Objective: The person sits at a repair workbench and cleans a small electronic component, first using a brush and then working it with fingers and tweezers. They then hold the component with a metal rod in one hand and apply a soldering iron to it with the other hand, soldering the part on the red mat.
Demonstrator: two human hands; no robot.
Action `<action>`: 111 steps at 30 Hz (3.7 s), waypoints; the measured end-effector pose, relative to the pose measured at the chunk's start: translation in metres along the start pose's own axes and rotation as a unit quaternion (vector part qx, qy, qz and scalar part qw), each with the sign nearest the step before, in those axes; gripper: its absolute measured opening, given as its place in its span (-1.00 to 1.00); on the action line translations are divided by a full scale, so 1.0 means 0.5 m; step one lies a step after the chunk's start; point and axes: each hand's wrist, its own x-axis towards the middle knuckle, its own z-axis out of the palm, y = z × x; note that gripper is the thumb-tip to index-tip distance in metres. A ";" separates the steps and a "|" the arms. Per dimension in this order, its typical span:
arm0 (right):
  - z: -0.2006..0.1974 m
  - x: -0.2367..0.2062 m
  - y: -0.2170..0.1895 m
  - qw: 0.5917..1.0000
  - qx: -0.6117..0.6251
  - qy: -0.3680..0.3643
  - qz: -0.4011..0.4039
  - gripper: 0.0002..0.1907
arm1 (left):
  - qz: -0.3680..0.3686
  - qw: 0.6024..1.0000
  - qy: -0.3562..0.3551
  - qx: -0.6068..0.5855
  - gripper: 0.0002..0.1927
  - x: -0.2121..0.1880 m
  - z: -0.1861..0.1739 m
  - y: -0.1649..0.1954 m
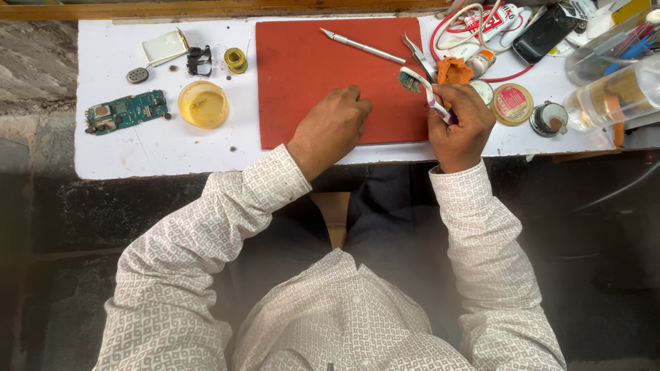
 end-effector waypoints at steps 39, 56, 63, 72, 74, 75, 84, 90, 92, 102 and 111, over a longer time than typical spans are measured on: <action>-0.001 -0.004 0.006 1.000 0.006 -0.001 0.000 -0.73 | -0.014 0.979 0.106 -0.171 -0.88 -0.074 -0.062 -0.042; -0.042 -0.009 -0.088 0.977 0.029 -0.168 0.124 -0.74 | -0.075 0.992 0.096 0.025 -0.41 -0.141 -0.053 0.032; -0.084 -0.055 -0.182 0.951 0.045 -0.228 0.204 -0.60 | -0.077 0.991 0.095 0.046 -0.29 -0.136 -0.017 0.053; -0.066 -0.146 -0.256 0.956 0.004 -0.210 0.206 -0.55 | -0.069 0.976 0.132 0.162 -0.31 -0.149 0.031 0.067; -0.051 -0.150 -0.268 0.964 -0.036 -0.192 0.180 -0.58 | -0.066 0.976 0.127 0.163 -0.30 -0.149 0.035 0.064; -0.044 -0.148 -0.273 0.967 -0.057 -0.182 0.166 -0.59 | -0.064 0.976 0.126 0.164 -0.30 -0.147 0.036 0.062; -0.032 -0.092 -0.279 0.948 -0.212 -0.225 0.074 -0.52 | -0.067 0.984 0.118 0.114 -0.28 -0.140 0.011 0.063; -0.036 -0.089 -0.296 0.942 -0.192 -0.261 0.087 -0.49 | -0.058 0.993 0.080 0.061 -0.25 -0.131 -0.025 0.053; -0.055 -0.100 -0.308 0.939 -0.193 -0.267 0.101 -0.48 | -0.045 0.994 0.084 0.044 -0.25 -0.128 -0.035 0.051; -0.070 -0.092 -0.296 0.961 -0.037 -0.178 0.208 -0.57 | -0.003 0.998 0.044 -0.042 -0.36 -0.117 -0.072 0.006; -0.040 -0.096 -0.299 0.958 -0.144 -0.216 0.124 -0.54 | 0.029 0.999 0.038 -0.021 -0.41 -0.113 -0.083 -0.016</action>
